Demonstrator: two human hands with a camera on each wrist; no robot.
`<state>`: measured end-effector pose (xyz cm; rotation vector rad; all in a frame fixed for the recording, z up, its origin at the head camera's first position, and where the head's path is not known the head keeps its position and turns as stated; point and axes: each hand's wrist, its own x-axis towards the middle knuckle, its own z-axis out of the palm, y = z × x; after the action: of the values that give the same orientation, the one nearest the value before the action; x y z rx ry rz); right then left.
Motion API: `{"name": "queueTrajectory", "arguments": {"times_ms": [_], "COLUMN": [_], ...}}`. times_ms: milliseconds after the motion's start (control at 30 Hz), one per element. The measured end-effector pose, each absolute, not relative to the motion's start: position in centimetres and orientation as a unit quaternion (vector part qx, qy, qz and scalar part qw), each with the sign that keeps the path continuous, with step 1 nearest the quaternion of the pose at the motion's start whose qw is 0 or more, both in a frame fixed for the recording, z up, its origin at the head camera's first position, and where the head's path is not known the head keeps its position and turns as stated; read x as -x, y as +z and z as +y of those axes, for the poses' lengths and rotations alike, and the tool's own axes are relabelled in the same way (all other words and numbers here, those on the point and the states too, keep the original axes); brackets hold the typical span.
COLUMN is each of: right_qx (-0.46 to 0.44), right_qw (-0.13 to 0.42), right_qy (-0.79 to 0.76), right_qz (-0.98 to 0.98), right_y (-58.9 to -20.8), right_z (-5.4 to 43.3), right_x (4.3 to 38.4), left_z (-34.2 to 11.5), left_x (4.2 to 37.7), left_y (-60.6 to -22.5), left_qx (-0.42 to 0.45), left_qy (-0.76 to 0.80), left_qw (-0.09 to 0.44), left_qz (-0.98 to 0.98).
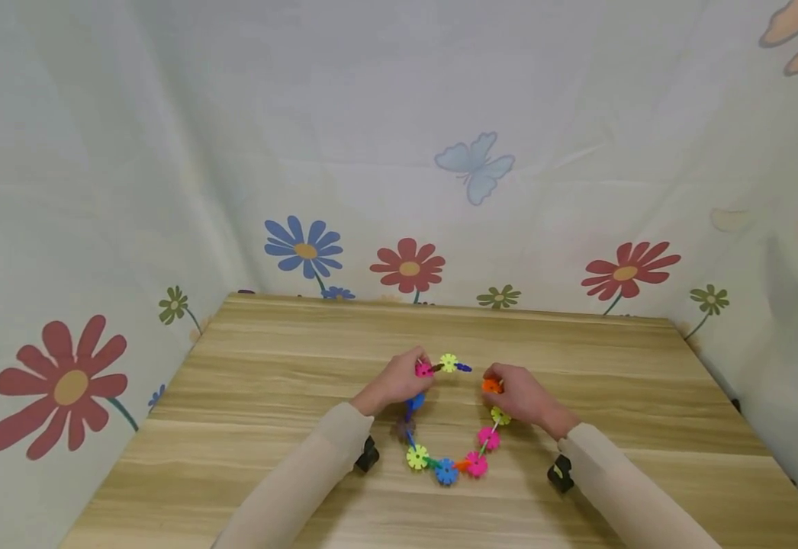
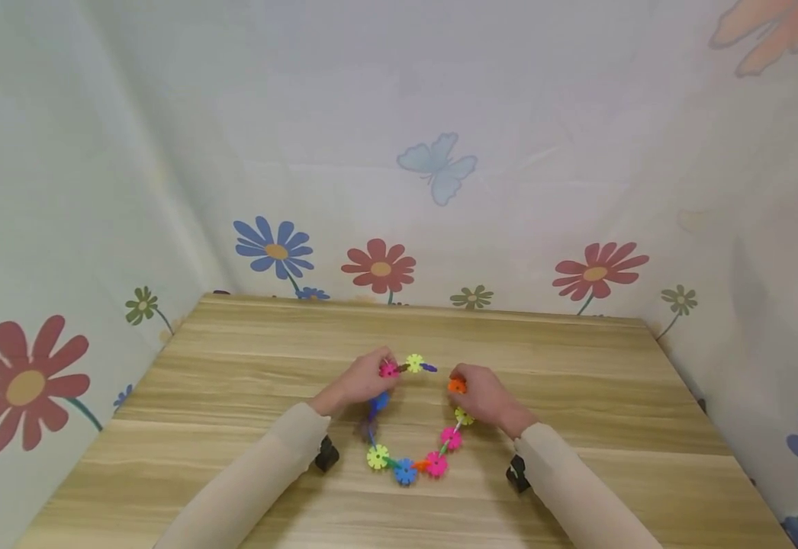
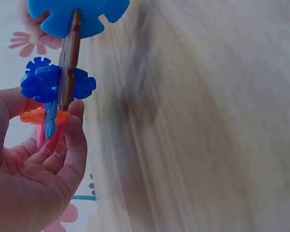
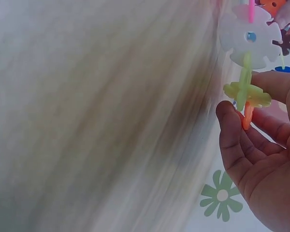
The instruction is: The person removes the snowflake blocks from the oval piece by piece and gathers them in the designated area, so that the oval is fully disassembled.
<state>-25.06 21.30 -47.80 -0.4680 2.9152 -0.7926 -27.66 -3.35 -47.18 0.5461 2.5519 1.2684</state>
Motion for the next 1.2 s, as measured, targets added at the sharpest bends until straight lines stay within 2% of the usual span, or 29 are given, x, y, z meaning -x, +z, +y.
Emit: {"name": "queueTrajectory", "arguments": {"times_ms": [800,1033,1200], "right_qx": [0.148,0.167,0.169], "right_qw": [0.040,0.002,-0.008], "right_qy": [-0.274,-0.275,-0.283], "right_qz": [0.949,0.947,0.944], "right_y": [-47.70,-47.31,-47.09], "right_z": [21.78,21.72,21.49], "right_x": [25.05,24.85,24.90], "left_z": [-2.74,-2.70,-2.72], "left_x": [27.22,27.05,27.06], "left_y": [-47.47,-47.87,-47.59], "left_qx": [-0.173,-0.169,-0.176], "left_qy": [0.430,0.398,0.374], "left_qw": [0.088,0.115,0.115], "left_qz": [0.882,0.894,0.903]}}
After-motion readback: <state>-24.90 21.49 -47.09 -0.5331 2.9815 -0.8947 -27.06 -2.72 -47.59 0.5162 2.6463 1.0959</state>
